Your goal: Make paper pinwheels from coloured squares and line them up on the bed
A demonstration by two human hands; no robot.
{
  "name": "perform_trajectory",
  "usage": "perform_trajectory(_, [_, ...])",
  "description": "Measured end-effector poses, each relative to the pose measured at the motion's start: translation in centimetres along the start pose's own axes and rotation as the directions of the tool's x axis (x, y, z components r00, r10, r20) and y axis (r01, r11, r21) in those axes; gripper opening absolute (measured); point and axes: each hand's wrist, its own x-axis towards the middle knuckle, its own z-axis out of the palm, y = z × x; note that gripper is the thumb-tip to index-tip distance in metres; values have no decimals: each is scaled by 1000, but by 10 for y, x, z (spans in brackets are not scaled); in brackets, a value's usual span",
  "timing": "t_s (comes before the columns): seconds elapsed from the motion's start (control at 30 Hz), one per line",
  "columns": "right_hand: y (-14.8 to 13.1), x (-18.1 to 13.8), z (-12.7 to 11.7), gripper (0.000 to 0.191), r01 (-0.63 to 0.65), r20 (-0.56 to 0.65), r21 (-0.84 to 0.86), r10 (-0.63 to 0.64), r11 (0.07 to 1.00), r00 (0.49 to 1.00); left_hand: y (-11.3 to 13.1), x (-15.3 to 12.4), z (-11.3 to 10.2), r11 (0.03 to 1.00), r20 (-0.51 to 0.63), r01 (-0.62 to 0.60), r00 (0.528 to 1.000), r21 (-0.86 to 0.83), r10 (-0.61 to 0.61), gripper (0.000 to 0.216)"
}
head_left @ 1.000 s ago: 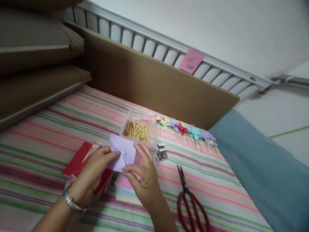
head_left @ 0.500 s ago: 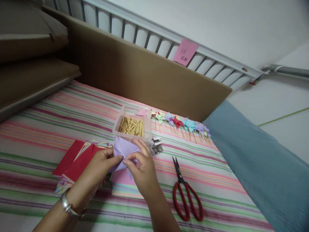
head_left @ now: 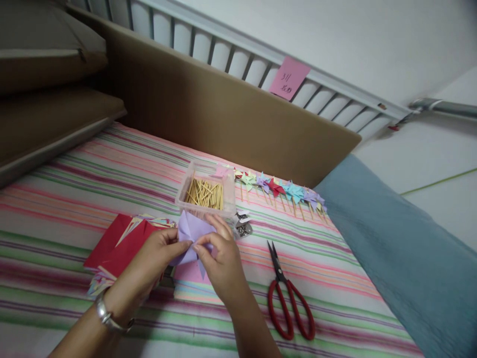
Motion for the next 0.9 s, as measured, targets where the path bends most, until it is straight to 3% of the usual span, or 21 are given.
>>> perform_trajectory(0.43, [-2, 1, -3, 7, -77, 26, -15, 77, 997, 997, 4, -3, -4, 996, 92, -9, 996, 89, 1, 22])
perform_trajectory(0.67, [-2, 0, -1, 9, -89, -1, 3, 89, 996, 996, 2, -1, -3, 981, 90, -74, 994, 177, 59, 10])
perform_trajectory(0.8, [-3, 2, -7, 49, -108, -20, 84, 111, 991, 994, 0, 1, -3, 973, 107, -72, 993, 217, 50, 6])
perform_trajectory(0.9, [-2, 3, -15, 71, -218, 105, 204, 200, 954, 974, -2, 1, -3, 972, 132, -49, 991, 229, 19, 7])
